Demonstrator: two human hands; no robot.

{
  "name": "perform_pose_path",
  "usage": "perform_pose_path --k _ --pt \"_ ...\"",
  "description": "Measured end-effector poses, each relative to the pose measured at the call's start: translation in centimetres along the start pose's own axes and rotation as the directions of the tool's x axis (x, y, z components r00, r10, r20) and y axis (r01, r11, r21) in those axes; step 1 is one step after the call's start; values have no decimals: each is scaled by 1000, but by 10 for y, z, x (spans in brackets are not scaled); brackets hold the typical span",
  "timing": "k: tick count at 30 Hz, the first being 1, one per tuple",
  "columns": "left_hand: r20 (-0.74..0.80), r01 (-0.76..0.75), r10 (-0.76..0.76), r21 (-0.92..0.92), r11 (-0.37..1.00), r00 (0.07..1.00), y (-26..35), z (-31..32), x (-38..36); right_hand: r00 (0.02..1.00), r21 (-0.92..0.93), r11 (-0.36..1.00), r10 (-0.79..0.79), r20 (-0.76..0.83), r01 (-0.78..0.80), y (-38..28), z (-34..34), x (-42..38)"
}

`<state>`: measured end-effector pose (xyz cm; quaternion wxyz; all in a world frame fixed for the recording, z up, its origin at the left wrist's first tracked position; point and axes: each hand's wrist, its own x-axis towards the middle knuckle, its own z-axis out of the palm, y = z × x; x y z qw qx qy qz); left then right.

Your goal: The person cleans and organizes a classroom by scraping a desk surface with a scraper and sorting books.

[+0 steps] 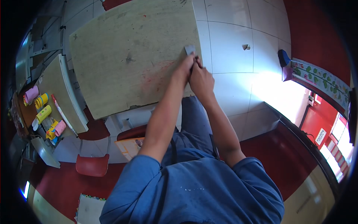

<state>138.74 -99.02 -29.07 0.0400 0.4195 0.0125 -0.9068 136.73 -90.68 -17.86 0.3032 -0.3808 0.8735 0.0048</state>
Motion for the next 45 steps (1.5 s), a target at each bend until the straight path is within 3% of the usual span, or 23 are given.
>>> perform_pose_path --k 3,4,7,8,10,12,15,16,19,20,23,25,27,28,31,32,35,37,39,41,43,45 --pt "67 22 -25 35 999 997 -17 -4 13 999 -48 998 -30 -42 28 11 -5 11" --pt "10 69 -68 -49 996 998 -40 -10 11 999 -44 999 -26 -48 24 26 6 -11" --pt "1 -39 39 24 999 999 -45 6 5 996 -6 998 -62 -66 62 25 -18 15" --pt "70 -108 103 63 992 992 -21 14 17 996 9 998 -69 -57 70 21 -34 23" --pt "60 -165 162 43 985 985 55 41 44 991 51 990 -134 3 134 -2 -70 91" --pt "-27 -154 153 -22 988 988 120 68 55 983 44 982 -182 -39 183 -21 -77 140" --pt "-15 -169 170 78 983 985 114 59 62 982 39 982 -186 -43 187 -17 -85 139" --pt "-44 -77 76 -36 996 996 103 56 60 985 41 984 -172 -30 173 -15 -86 133" --pt "-46 -34 26 -197 980 999 134 63 67 966 71 963 -259 -11 260 -25 -91 159" --pt "-79 -154 151 -35 987 985 156 72 64 938 90 933 -347 -22 348 -33 -99 179" --pt "-91 -173 173 10 985 981 192 88 64 924 104 919 -374 -82 381 -50 -113 205" --pt "-22 -163 165 91 982 986 169 69 74 943 86 939 -331 -30 333 -37 -112 188" --pt "-43 -88 87 -13 996 995 145 69 74 971 21 971 -237 -39 238 -31 -96 178" --pt "94 -87 86 1 996 992 157 63 77 968 32 967 -252 15 252 -37 -106 186" --pt "-109 -134 130 -35 990 986 213 98 68 912 30 911 -410 -29 411 -65 -133 224" --pt "-149 -84 77 -36 996 986 218 111 63 904 20 905 -425 -43 426 -64 -133 227" --pt "-117 -116 110 -42 992 987 156 82 92 923 -8 923 -384 24 384 -25 -115 194" --pt "-34 -48 43 -176 983 999 119 81 93 936 -64 945 -327 -131 321 -17 -99 185" --pt "-19 -163 166 106 981 986 146 84 102 939 -63 947 -322 -122 316 -19 -99 193" --pt "-79 -184 194 117 976 978 198 107 89 932 -3 932 -362 16 362 -53 -134 225" --pt "12 -84 85 -43 996 996 223 101 87 927 3 927 -376 8 376 -58 -130 218" --pt "-55 -180 180 16 984 982 174 80 76 949 -8 949 -315 12 315 -57 -123 192"
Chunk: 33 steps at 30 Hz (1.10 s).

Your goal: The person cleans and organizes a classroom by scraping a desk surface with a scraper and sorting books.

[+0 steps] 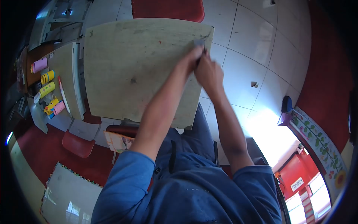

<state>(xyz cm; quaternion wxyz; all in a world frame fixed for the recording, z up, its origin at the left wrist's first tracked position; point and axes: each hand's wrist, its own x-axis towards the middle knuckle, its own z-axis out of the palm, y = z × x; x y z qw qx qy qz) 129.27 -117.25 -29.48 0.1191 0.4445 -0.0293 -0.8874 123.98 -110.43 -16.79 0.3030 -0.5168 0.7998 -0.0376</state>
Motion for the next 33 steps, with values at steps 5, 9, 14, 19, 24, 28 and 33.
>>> perform_pose_path --k 5,9,14,19,24,28,33 --pt "-32 -28 26 -79 996 999 -52 -72 -58 995 -44 998 48 93 -44 -36 48 -46" --pt "14 44 -42 -229 972 999 37 -90 -49 1000 -33 999 -21 23 22 -92 44 -8" --pt "39 135 -129 -194 972 991 -11 -117 -60 991 -75 997 2 -131 -12 -101 83 -44" --pt "96 5 -4 -2 1000 995 55 -120 -17 985 -115 979 171 31 -167 -156 49 11" --pt "6 156 -157 -171 973 988 0 -132 -33 977 -155 967 210 45 -201 -146 75 -20" --pt "35 34 -38 119 992 999 59 -107 -53 980 -144 969 196 -36 -199 -167 54 12" --pt "-71 133 -137 -54 990 988 22 -155 -98 978 -167 968 200 63 -187 -188 88 -32"
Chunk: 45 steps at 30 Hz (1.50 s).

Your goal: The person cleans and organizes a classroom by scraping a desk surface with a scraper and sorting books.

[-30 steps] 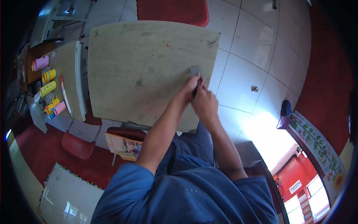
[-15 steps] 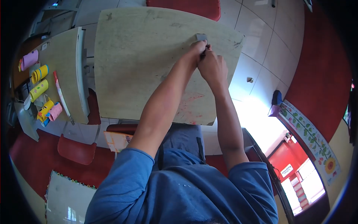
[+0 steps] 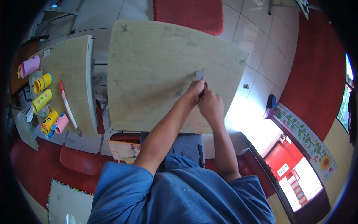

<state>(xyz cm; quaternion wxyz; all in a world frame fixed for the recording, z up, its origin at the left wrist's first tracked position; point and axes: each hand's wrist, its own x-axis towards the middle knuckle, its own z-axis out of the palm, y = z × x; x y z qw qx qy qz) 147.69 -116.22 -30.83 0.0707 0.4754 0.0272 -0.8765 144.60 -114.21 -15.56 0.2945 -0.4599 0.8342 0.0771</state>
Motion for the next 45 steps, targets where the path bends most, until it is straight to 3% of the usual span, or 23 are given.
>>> perform_pose_path --k 1,3,5,8,10,11,13,15,18,21,23,25,28,29,30,32,33,35,36,40,43,45 --pt "20 4 -3 -71 997 1000 1 -12 -1 997 12 998 -68 -27 69 -13 4 -2" --pt "15 -41 43 -134 990 999 48 -18 26 999 43 999 -14 -35 15 -50 -14 32" --pt "88 -219 221 -32 975 971 129 -15 18 999 36 999 -15 -53 17 -73 -25 60" --pt "111 -194 203 -86 977 973 132 -28 24 994 6 998 -68 -82 69 -94 -30 64" --pt "17 -39 42 -147 988 999 84 -49 1 991 8 995 -100 -86 101 -83 0 24" --pt "113 -86 107 -173 981 988 63 -67 6 988 8 992 -121 -93 122 -84 10 20" --pt "114 -77 98 -169 983 989 81 -73 6 992 8 995 -98 -77 99 -107 2 36" --pt "68 -102 115 -169 980 991 151 -63 -18 993 4 994 -105 -51 105 -129 -4 56" --pt "78 -256 273 -181 950 959 203 -74 -42 978 -22 979 -204 -38 203 -159 -10 86" --pt "18 -228 239 -229 946 971 145 -132 -35 959 -77 956 -284 -14 283 -160 24 44" --pt "78 -263 290 -252 932 954 173 -149 -72 902 14 910 -408 -144 414 -185 46 51" --pt "21 -227 236 -195 954 972 240 -131 -106 898 -4 899 -438 -35 438 -226 22 79" --pt "93 -297 317 -183 937 944 256 -139 -101 890 -29 889 -456 -1 456 -237 6 73" --pt "308 -176 280 -325 929 909 239 -157 -76 892 -29 892 -452 -5 451 -235 5 62" --pt "510 -34 273 -428 903 816 208 -188 -26 899 -52 898 -438 -24 436 -232 12 58" --pt "499 -80 302 -416 906 812 211 -196 -12 908 -108 907 -415 -61 407 -220 35 58" --pt "284 -243 326 -292 925 902 228 -175 -39 905 -113 902 -423 -42 416 -227 31 62" --pt "123 -355 368 -114 928 922 251 -149 -82 904 -123 898 -428 -19 423 -256 5 83" --pt "182 -356 370 -107 929 911 261 -145 -102 900 -120 893 -435 23 434 -267 -9 82" --pt "7 -420 435 -243 874 901 231 -133 -102 908 -156 897 -418 8 414 -255 -7 68" --pt "44 -508 529 -218 833 848 235 -140 -103 909 -175 894 -416 12 412 -251 0 77" --pt "217 -497 519 -149 855 827 266 -152 -95 927 -171 911 -363 95 374 -272 -15 94"
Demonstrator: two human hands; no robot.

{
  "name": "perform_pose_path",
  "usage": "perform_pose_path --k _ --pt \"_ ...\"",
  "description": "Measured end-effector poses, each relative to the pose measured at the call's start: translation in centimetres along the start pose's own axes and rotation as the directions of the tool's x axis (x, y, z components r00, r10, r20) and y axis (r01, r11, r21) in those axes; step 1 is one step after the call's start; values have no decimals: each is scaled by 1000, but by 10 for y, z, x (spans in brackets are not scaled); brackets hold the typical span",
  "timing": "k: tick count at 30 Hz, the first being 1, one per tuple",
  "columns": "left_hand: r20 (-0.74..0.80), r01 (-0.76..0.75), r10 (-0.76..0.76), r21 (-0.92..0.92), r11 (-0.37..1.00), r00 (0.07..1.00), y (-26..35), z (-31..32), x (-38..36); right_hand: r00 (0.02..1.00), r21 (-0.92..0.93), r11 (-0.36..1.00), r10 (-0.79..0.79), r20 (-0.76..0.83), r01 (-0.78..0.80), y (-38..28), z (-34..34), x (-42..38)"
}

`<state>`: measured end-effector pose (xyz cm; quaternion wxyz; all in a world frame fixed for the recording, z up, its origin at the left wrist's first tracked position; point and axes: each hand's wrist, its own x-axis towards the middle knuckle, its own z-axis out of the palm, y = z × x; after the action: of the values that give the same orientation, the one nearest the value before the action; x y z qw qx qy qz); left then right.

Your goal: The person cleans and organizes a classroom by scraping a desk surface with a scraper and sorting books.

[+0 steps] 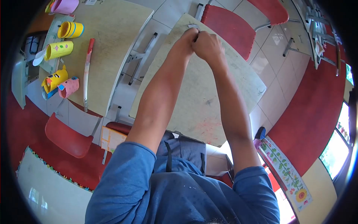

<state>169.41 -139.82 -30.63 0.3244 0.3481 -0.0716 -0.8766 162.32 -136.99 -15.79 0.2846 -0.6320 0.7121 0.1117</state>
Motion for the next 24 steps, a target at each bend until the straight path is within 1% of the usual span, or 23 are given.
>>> perform_pose_path --k 1,4,5,6,8,9,12,13,14,15,16,17,19,21,22,23,24 --pt "-79 15 -19 -52 999 997 1 7 -2 1000 -2 1000 -7 -1 7 0 -1 1" --pt "-201 -60 19 -199 978 979 -32 30 -19 999 -63 998 22 26 -20 9 1 -23" --pt "-200 -78 32 -224 971 979 -34 28 -13 999 -70 996 -54 0 54 24 12 -22" --pt "-199 -95 45 -249 964 979 -37 26 -6 999 -77 996 -51 0 51 22 10 -14" --pt "-183 -162 124 -210 964 975 -28 32 -11 1000 -90 996 -18 7 19 19 6 2" --pt "-24 -128 126 -182 975 992 -28 7 22 1000 -93 995 -23 -11 22 13 3 11" --pt "-203 -116 70 -228 967 977 -17 18 7 999 -79 997 7 -47 -11 3 4 5" --pt "-237 -69 5 -260 963 972 -30 16 9 999 -64 997 30 -23 -31 2 2 -11" --pt "-199 -69 9 -298 952 980 -51 16 8 1000 -90 996 14 0 -14 9 6 -17" --pt "-190 -34 -59 -456 889 980 -59 19 9 1000 -117 993 -9 22 12 11 6 -21" --pt "-172 0 -129 -604 797 977 -64 17 11 998 -144 989 -32 51 39 10 7 -23" --pt "-178 -31 -71 -513 858 982 -62 10 18 998 -94 994 53 43 -49 9 5 -20" --pt "-153 -95 48 -316 944 987 -35 9 23 1000 -75 997 20 15 -19 -3 -3 2" --pt "-196 -87 24 -322 943 980 -29 7 20 1000 -92 996 -21 -2 21 -5 -3 11" --pt "-217 -94 25 -315 944 976 -19 7 20 1000 -98 995 -23 15 24 -5 -4 9" --pt "-183 -74 -13 -461 885 983 -29 12 11 999 -103 994 -20 38 23 0 -3 -3" --pt "-148 -33 -53 -520 853 988 -49 8 11 998 -108 994 -15 63 22 5 1 -13"
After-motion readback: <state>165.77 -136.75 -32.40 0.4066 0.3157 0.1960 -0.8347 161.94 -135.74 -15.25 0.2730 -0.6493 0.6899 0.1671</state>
